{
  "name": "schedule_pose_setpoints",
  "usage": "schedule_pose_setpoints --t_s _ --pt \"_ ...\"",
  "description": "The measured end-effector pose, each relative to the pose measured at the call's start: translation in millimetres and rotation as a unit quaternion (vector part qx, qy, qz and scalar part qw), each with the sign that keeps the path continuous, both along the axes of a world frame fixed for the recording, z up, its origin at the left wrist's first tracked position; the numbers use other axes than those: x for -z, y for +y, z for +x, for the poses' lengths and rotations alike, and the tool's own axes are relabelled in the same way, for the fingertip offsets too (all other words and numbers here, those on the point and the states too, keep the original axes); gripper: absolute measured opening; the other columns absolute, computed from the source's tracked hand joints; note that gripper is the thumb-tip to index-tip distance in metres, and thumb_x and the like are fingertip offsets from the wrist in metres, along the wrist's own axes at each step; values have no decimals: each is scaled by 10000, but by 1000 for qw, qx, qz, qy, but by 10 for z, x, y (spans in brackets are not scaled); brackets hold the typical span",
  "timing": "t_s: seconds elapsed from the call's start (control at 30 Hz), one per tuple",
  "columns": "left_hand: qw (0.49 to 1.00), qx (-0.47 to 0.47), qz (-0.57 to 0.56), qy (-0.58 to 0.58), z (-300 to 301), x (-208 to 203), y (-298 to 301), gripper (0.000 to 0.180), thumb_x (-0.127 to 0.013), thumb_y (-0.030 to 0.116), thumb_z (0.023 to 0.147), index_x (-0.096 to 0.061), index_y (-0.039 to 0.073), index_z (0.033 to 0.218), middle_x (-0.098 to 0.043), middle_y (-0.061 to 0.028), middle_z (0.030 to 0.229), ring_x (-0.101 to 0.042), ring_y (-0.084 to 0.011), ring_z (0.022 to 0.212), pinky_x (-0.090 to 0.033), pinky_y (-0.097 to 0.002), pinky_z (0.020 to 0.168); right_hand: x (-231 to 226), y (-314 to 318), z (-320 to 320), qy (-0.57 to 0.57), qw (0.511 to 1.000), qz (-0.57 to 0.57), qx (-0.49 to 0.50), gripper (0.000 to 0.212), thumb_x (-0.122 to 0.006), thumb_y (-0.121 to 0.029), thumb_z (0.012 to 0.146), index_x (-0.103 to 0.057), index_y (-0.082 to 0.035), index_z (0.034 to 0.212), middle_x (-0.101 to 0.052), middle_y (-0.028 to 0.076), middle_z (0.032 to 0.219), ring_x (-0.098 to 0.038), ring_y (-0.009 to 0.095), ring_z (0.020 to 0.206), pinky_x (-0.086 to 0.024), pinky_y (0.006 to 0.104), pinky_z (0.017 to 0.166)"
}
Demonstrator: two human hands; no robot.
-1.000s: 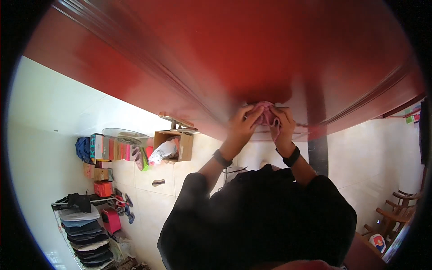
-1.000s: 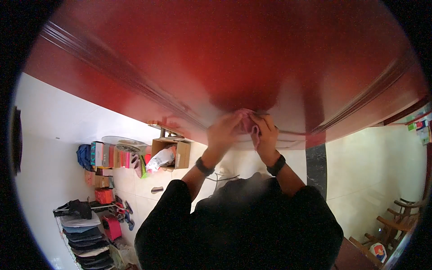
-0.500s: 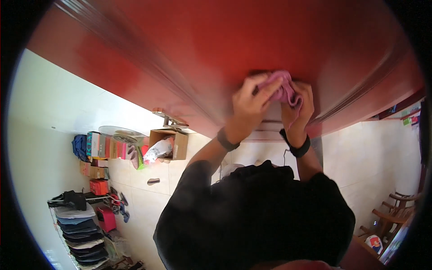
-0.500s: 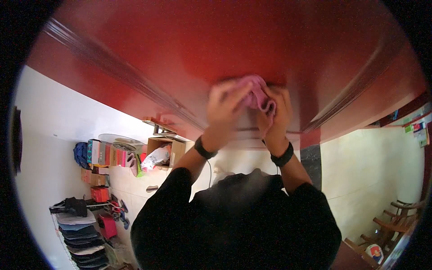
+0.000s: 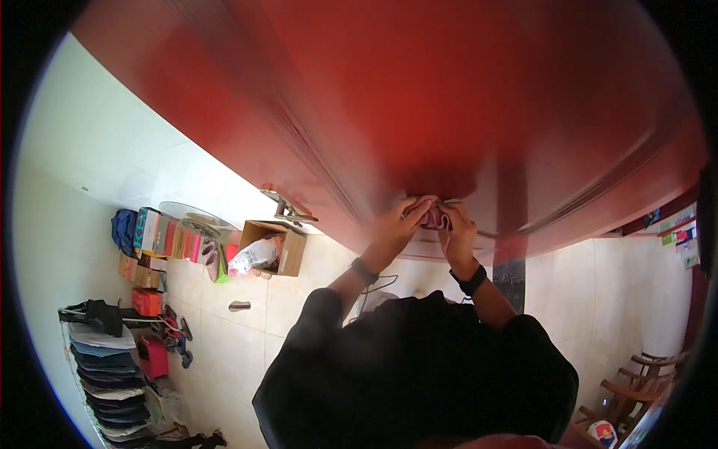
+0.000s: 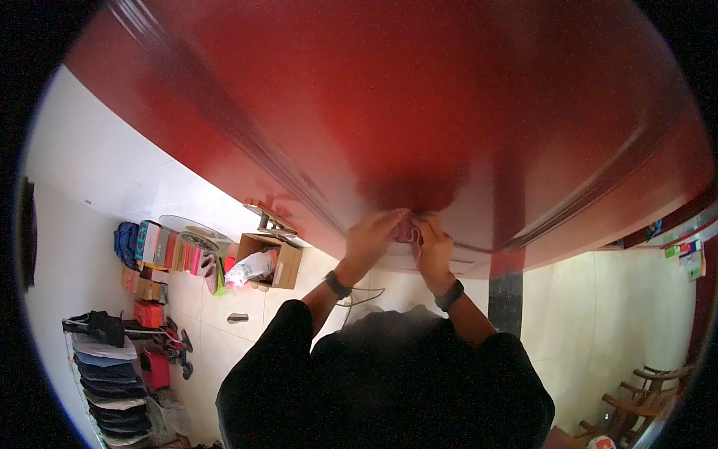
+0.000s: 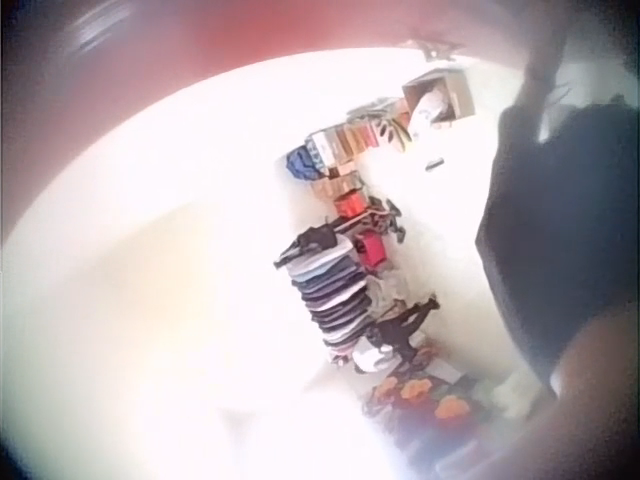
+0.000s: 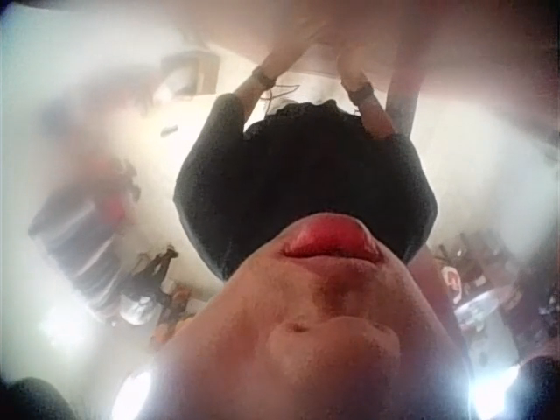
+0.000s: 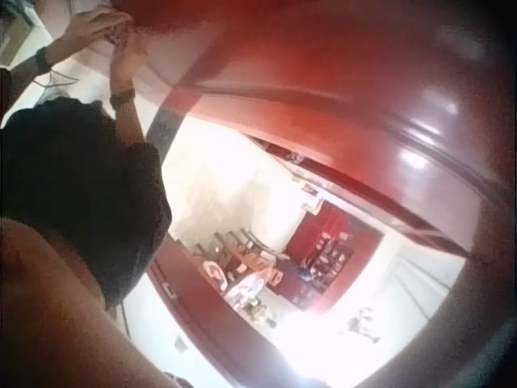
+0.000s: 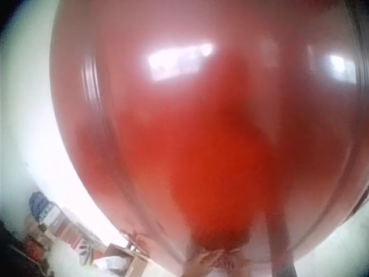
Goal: The person cleans the surfaces by wiping down the tiled walls and the red door with a cloth.
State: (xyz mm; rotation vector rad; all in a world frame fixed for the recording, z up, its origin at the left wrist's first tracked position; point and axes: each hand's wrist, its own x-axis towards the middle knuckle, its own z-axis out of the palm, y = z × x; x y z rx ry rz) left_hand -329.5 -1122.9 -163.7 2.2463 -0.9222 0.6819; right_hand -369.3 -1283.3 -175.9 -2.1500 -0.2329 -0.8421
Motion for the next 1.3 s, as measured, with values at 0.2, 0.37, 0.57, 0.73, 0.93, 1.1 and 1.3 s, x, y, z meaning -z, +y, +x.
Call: schedule_pose_setpoints --t_s 0.2,0.37,0.57,0.73,0.93,1.1,1.3 --pt "929 -36 -296 217 238 -157 303 504 -726 35 754 -648 194 1226 -594 -97 1129 -647 -272 933 -559 -342 771 -982 325 186 -90 994 -5 -58 440 -627 86 670 -649 -34 1093 -611 122 976 -626 317 743 -513 353 622" --pt "959 -114 -200 -165 155 -1695 363 600 -694 -78 677 -657 186 1215 -579 -121 1124 -616 -300 996 -552 -362 758 -1882 578 392 -180 982 0 -64 440 -640 80 696 -641 -51 1116 -605 107 987 -641 306 754 -516 338 599" --pt "938 -129 -244 -211 289 -2033 563 534 -664 -128 686 -673 83 1177 -610 -126 1079 -610 -263 976 -507 -331 861 -2228 862 551 -233 969 4 -75 485 -648 62 664 -638 -101 1120 -605 66 1019 -649 308 777 -540 381 622" --pt "941 -173 -279 -85 239 -1585 699 538 -693 -115 688 -669 80 1189 -597 -112 1056 -603 -241 963 -518 -300 800 -1937 922 521 -166 980 -34 -106 503 -662 40 650 -630 -115 1127 -599 58 1009 -653 301 763 -537 382 617" --pt "956 -161 -242 -26 100 -543 737 588 -690 -128 638 -679 126 1168 -586 -94 1103 -620 -253 946 -528 -320 758 -971 836 421 -81 986 -104 -99 399 -679 -35 707 -643 -111 1098 -579 31 985 -650 265 726 -539 364 596" --pt "949 -169 -247 94 -33 36 678 562 -702 -122 659 -679 121 1166 -595 -97 1072 -631 -246 917 -533 -318 753 -460 734 362 -38 984 -118 -130 347 -678 -35 752 -649 -87 1093 -589 48 977 -650 258 755 -537 354 612" --pt "965 -152 -212 24 -70 -302 437 523 -735 -64 693 -674 141 1170 -584 -96 1053 -645 -252 897 -549 -326 729 -635 481 251 22 988 -99 -113 399 -684 31 721 -644 -55 1109 -598 97 1013 -634 292 880 -529 369 710"
